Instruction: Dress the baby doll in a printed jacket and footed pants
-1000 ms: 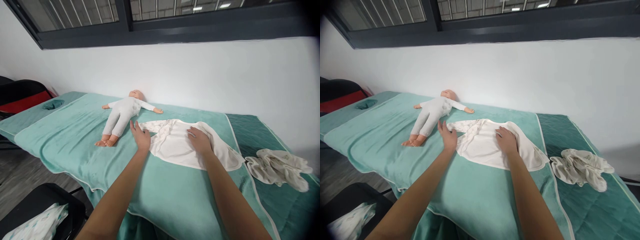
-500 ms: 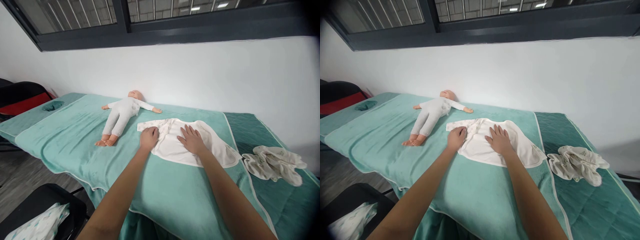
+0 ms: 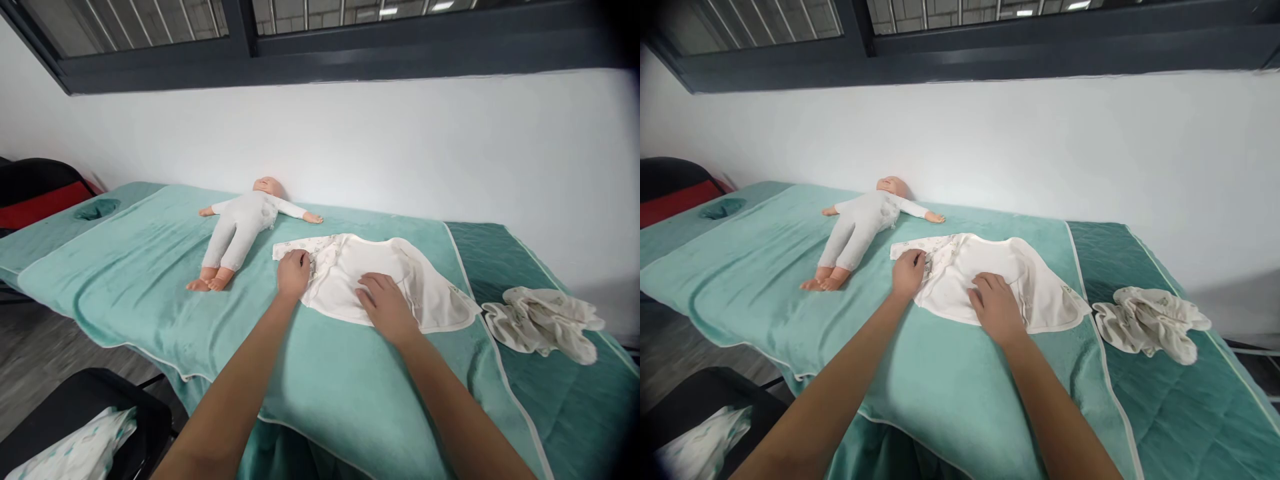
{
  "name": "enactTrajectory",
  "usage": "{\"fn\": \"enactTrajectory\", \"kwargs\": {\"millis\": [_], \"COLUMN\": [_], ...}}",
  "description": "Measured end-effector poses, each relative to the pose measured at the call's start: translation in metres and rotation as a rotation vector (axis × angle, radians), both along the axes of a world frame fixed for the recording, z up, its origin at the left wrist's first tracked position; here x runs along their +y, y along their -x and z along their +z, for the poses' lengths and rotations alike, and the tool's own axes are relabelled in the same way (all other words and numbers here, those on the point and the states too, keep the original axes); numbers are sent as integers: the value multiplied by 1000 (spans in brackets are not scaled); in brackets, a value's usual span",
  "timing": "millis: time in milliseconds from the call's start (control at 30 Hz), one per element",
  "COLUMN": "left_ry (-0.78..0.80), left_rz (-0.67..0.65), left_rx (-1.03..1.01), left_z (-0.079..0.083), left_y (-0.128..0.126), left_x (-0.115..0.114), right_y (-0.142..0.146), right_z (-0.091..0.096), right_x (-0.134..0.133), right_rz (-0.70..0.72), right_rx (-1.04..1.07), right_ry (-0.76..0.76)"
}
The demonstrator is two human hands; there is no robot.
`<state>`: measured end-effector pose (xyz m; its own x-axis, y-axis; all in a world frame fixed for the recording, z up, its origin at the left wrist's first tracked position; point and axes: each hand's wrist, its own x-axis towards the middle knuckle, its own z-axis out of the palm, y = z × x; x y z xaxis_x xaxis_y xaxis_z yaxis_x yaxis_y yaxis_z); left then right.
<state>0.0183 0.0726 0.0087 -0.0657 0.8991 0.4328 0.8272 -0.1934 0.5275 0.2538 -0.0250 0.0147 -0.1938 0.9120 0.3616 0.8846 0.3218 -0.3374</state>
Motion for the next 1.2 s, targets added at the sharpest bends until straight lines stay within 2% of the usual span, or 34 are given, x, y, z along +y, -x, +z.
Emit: {"fn": "enactTrajectory", "kwargs": {"millis": [100, 167, 333, 533, 700, 767, 833, 900, 967, 1033, 1100, 1200], "left_ry": [-1, 3, 3, -14, -12, -9, -8, -7, -18, -43, -66, -54], "left_rz": [2, 4, 3, -6, -6, -3, -4, -5, -8, -35, -75, -94], "left_rx": [-11, -15, -18, -18, -18, -18, -16, -17, -20, 6, 66, 131], "left_z": [0, 0, 0, 1, 1, 2, 2, 4, 5, 7, 7, 5], "left_y": [0, 0, 0, 0, 0, -1, -2, -3, -4, -5, -6, -8], "left_x": [1, 1, 0, 0, -1, -1, -2, -4, -8, -16, -25, -37], "right_y": [-4, -7, -13, -15, -8, -3, 5, 15, 27, 38, 46, 51], "right_z": [1, 0, -3, -7, 9, 20, 27, 29, 26, 20, 12, 4], "right_x": [-14, -23, -43, -61, -57, -43, -16, 22, 66, 105, 131, 143], "right_rz": [-197, -257, -319, -402, -378, -318, -247, -224, -297, -313, -317, -269], "right_rx": [0, -3, 84, 44, 87, 184, 342, 539, 704, 727, 730, 757], "right_ry": [-28, -37, -75, 44, -5, 13, 81, 181, 293, 348, 361, 345]}}
